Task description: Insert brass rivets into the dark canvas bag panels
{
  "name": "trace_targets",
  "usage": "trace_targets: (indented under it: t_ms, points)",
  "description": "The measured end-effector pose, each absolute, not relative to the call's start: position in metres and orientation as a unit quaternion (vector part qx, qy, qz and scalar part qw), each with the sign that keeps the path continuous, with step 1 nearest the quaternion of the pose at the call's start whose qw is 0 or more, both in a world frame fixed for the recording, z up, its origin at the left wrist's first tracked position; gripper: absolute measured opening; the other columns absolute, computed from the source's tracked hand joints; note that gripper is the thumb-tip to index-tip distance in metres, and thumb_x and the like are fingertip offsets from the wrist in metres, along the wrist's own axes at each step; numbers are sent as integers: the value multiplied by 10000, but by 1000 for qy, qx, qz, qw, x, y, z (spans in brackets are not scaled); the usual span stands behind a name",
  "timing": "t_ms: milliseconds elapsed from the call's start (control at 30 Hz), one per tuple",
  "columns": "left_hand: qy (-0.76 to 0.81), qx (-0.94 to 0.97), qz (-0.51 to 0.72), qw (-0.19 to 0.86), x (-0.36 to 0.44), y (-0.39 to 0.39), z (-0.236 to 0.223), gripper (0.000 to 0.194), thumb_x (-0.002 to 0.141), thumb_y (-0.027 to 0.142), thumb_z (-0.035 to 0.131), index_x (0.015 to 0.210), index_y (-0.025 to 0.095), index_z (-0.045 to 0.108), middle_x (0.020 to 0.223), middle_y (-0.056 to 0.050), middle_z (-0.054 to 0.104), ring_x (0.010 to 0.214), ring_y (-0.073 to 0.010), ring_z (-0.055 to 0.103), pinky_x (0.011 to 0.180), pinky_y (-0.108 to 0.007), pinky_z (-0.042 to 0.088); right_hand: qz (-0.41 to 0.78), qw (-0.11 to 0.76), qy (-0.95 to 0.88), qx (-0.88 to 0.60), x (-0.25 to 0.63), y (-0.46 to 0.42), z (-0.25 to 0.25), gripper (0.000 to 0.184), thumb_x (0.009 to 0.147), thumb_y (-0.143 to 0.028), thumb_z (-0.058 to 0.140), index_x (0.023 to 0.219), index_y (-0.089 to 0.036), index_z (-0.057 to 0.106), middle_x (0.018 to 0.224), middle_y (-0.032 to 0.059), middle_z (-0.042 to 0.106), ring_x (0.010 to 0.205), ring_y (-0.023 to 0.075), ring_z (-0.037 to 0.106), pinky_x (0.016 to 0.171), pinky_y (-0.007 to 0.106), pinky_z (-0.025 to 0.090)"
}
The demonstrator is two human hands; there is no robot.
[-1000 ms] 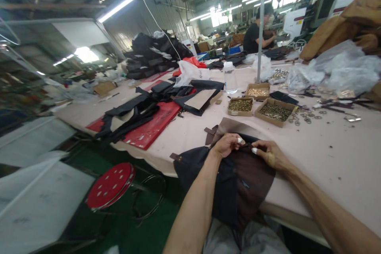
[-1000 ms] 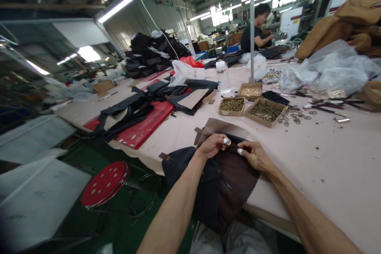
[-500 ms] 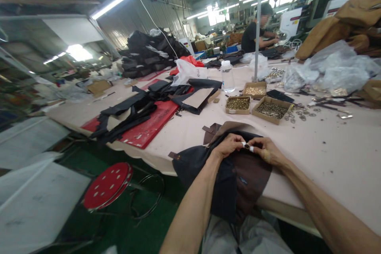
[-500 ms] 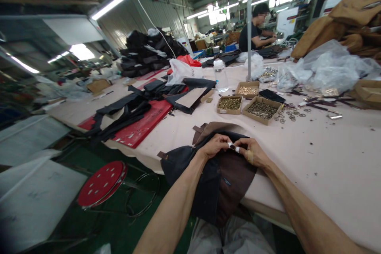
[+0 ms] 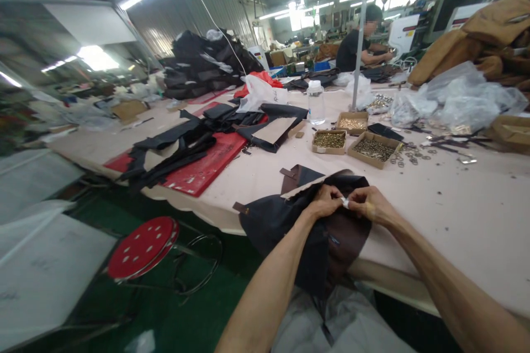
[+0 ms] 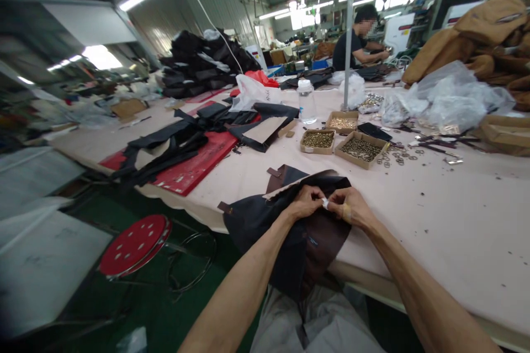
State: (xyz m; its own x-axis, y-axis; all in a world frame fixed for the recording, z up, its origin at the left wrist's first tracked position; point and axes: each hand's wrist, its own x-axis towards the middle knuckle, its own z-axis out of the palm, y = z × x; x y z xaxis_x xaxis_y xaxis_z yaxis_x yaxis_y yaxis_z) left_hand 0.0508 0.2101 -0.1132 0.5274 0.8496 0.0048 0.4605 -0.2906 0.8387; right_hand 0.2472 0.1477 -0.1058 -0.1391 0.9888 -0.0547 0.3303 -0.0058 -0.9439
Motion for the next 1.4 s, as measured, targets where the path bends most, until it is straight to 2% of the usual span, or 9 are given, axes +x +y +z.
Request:
trace_targets:
  t_ms: [133, 267, 367, 533, 733, 867, 1033, 1400]
  points:
    - [389, 763, 271, 440, 50, 211, -119, 113, 722, 235, 758, 763, 130, 754, 866, -47, 717, 763, -157, 625, 692, -259, 450, 459, 399, -552, -571, 248, 138, -120, 153, 656, -229, 670, 795, -164, 679, 629, 17, 650, 528, 153, 573, 495, 247, 396]
    - [345, 744, 308, 483, 49, 208, -119, 83, 666, 165, 794, 735, 135, 758, 901, -49, 707, 823, -157, 637, 746, -258, 464, 415, 425, -563, -574, 248, 131, -132, 195, 666, -246, 668, 842, -165, 696, 657, 5, 636, 547, 129, 508, 509, 242, 349]
    - [371, 733, 299, 487, 52, 202, -115, 101, 635, 121, 796, 727, 134, 758, 916, -48, 712, 815, -148, 634, 736, -250, 466, 411, 429, -566, -572, 250, 129, -134, 195, 678, -262, 671, 840, -160, 707, 664, 5, 630, 558, 124, 481, 519, 242, 330]
    - [459, 716, 282, 444, 61, 199, -110, 147, 631, 123, 781, 776, 135, 768, 737, -6, 698, 645, -118, 564, 617, -235, 413, 439, 442, -556, -549, 255, 127, -133, 243, 674, -261, 671, 891, -158, 709, 646, -7, 611, 554, 122, 472, 511, 240, 310]
    - [490, 685, 274, 464, 68, 208, -112, 156, 597, 127, 806, 745, 128, 756, 684, -3, 695, 592, -109, 559, 562, -215, 406, 454, 453, -532, -552, 259, 130, -135, 294, 631, -281, 682, 893, -154, 719, 754, 50, 695, 658, 173, 593, 581, 265, 424]
    - [501, 665, 264, 487, 72, 210, -115, 130, 606, 100, 773, 729, 117, 735, 596, -9, 665, 510, -112, 551, 504, -210, 408, 455, 413, -542, -573, 265, 133, -127, 335, 634, -286, 682, 919, -132, 765, 752, 53, 711, 646, 169, 577, 585, 272, 415]
    - [488, 652, 268, 515, 75, 210, -120, 81, 635, 88, 733, 707, 115, 708, 590, -28, 670, 517, -132, 607, 502, -212, 451, 481, 368, -558, -567, 276, 133, -109, 339, 622, -306, 693, 879, -111, 797, 725, 54, 715, 641, 168, 563, 579, 273, 399]
    - [458, 673, 274, 512, 70, 211, -125, 127, 615, 106, 748, 736, 120, 714, 641, -24, 693, 564, -130, 622, 548, -217, 461, 465, 393, -557, -565, 266, 130, -102, 320, 618, -275, 686, 883, -139, 805, 784, 93, 755, 698, 211, 633, 604, 286, 465]
